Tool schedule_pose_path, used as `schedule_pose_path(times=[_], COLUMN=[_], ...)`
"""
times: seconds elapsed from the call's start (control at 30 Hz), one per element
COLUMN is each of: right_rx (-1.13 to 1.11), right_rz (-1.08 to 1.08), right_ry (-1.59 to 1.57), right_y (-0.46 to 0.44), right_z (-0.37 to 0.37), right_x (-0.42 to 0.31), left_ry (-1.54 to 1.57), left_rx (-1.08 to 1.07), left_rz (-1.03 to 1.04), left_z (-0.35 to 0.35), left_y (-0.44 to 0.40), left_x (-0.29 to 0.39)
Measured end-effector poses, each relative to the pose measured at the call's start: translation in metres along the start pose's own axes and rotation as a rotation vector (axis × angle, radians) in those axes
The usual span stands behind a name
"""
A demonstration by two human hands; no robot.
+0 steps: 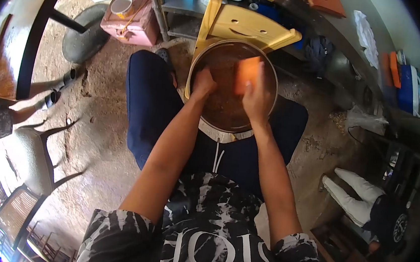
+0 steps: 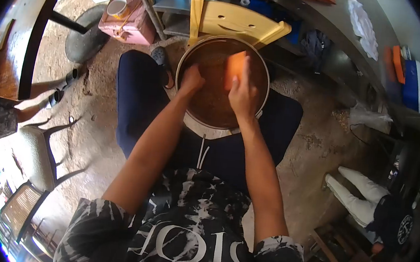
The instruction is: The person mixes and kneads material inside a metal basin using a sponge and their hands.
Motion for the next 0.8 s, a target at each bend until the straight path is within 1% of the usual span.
schedule_pose_path(times=[0.07,0.1,0.17,0.2,0.27,0.3,0.37,0.4,0.47,0.5,0.53,0.57,0.6,0.63,0.67,0.7,0.77,0.8], right_rx=[0.159,0.151,0.044,-0.220,-0.199,-0.193,0.028,0.012,0.096,0.005,-0.300,-0.240,-0.180,-0.319,-0.311,-0.290,-0.271,-0.186], right_rz=[-0.137,-0.137,0.041,0.160,-0.022,-0.028,0.005,0.005,0.015,0.165,0.326,0.208,0.088,0.161,0.159,0.168,0.187,0.185], right_ry=[0.150,0.146,0.039,-0.086,0.081,0.089,0.025,0.022,0.141,-0.102,-0.121,-0.066,-0.011,-0.019,-0.015,-0.033,-0.050,-0.042], right_y=[-0.003,0.000,0.017,0.023,0.025,0.018,0.007,0.005,0.004,0.010,0.019,0.031,0.030,0.030,0.027,0.023,0.024,0.012], right_z=[-0.008,-0.001,0.023,0.037,0.043,0.041,0.024,0.020,0.011,0.018,0.029,0.039,0.043,0.042,0.042,0.039,0.031,0.017], right_x=[0.000,0.001,0.012,0.015,0.021,0.019,0.006,0.003,0.001,-0.001,0.011,0.017,0.012,0.017,0.021,0.022,0.022,0.012], left_ry=[-0.308,-0.306,-0.311,-0.311,-0.353,-0.347,-0.366,-0.361,-0.409,-0.412,-0.323,-0.232,-0.233,-0.287,-0.338,-0.337,-0.074,-0.077], left_rx=[-0.161,-0.163,-0.063,-0.064,-0.083,-0.079,-0.143,-0.147,-0.077,-0.077,-0.057,-0.034,-0.031,-0.031,-0.027,-0.029,0.008,0.005], left_rz=[-0.094,-0.104,-0.234,-0.231,-0.140,-0.132,-0.117,-0.132,-0.048,-0.038,-0.055,-0.067,-0.047,0.019,0.080,0.084,0.259,0.261], left_z=[0.016,0.022,0.030,0.030,0.030,0.026,0.021,0.026,0.038,0.043,0.047,0.051,0.055,0.059,0.063,0.064,0.062,0.051], left_y=[-0.002,0.002,0.015,0.020,0.026,0.023,0.027,0.025,0.016,0.013,0.014,0.011,0.005,0.003,-0.001,-0.004,-0.009,-0.010], left_x=[-0.021,-0.024,-0.024,-0.025,-0.019,-0.012,-0.003,-0.009,-0.021,-0.023,-0.025,-0.024,-0.023,-0.022,-0.023,-0.026,-0.032,-0.023])
Point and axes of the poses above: each hand's wrist, its own y-axis away from the middle knuckle, its own z-axis out of the palm, x = y × z, the point moved 2 cm from there along -y, towards the middle knuckle, and after that the axes turned 9 degrees about -z, right-handed, at the moved point
